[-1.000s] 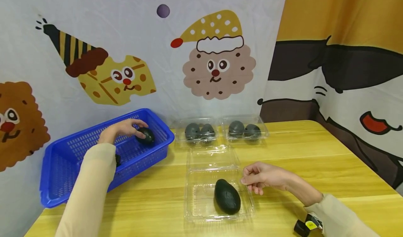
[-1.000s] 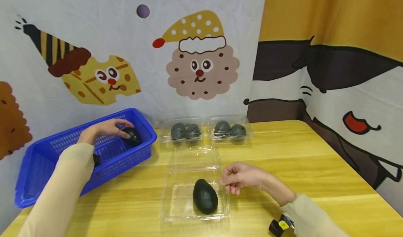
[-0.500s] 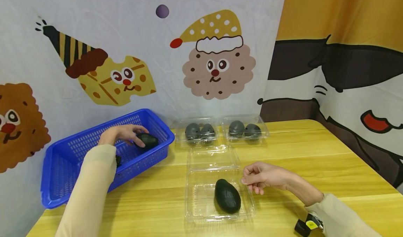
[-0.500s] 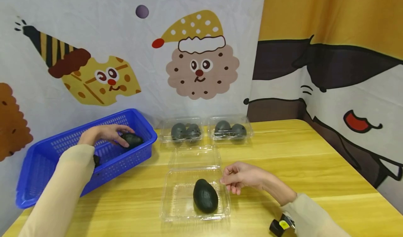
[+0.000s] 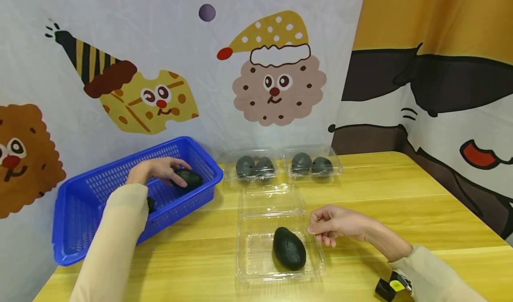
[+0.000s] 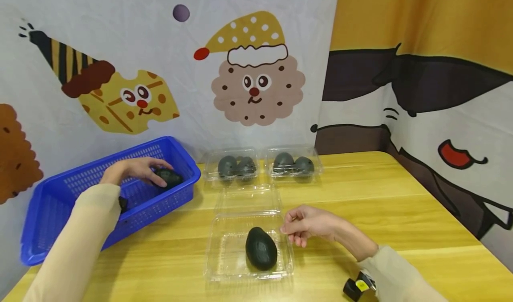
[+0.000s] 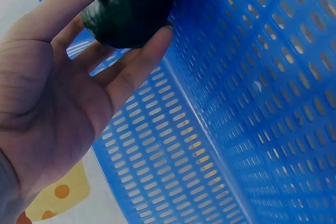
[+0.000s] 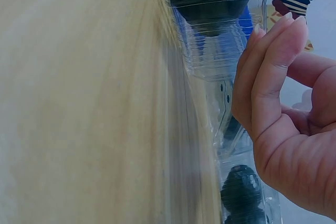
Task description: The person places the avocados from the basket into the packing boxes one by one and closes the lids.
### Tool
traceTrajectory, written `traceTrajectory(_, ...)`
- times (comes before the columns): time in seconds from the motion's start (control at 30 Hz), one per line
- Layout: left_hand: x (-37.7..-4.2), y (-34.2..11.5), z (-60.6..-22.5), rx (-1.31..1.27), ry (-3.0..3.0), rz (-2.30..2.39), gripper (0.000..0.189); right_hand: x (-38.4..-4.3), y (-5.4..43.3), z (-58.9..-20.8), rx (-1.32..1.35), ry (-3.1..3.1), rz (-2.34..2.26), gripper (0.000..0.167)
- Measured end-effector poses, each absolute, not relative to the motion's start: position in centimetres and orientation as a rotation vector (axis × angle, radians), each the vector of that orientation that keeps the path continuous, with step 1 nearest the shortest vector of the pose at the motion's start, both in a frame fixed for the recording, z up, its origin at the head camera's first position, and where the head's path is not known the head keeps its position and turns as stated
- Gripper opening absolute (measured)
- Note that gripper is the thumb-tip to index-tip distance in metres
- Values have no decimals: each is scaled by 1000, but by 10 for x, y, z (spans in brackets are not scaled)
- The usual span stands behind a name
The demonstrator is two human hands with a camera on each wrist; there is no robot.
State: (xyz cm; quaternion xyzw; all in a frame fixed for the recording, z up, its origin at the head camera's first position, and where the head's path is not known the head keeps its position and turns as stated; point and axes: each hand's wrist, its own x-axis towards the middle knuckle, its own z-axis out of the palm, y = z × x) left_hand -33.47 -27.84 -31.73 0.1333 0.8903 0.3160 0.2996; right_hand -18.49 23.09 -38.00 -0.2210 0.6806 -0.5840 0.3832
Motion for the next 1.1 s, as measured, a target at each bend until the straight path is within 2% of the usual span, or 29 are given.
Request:
traceTrajectory(0.67, -334, -283, -306, 422, 2537, 836, 70, -183, 231, -379, -575, 1734, -1494, 13)
traceTrajectory(1.1, -322, -283, -284, 497, 2674, 895, 68, -183, 231, -378, -584, 1741, -1491, 14)
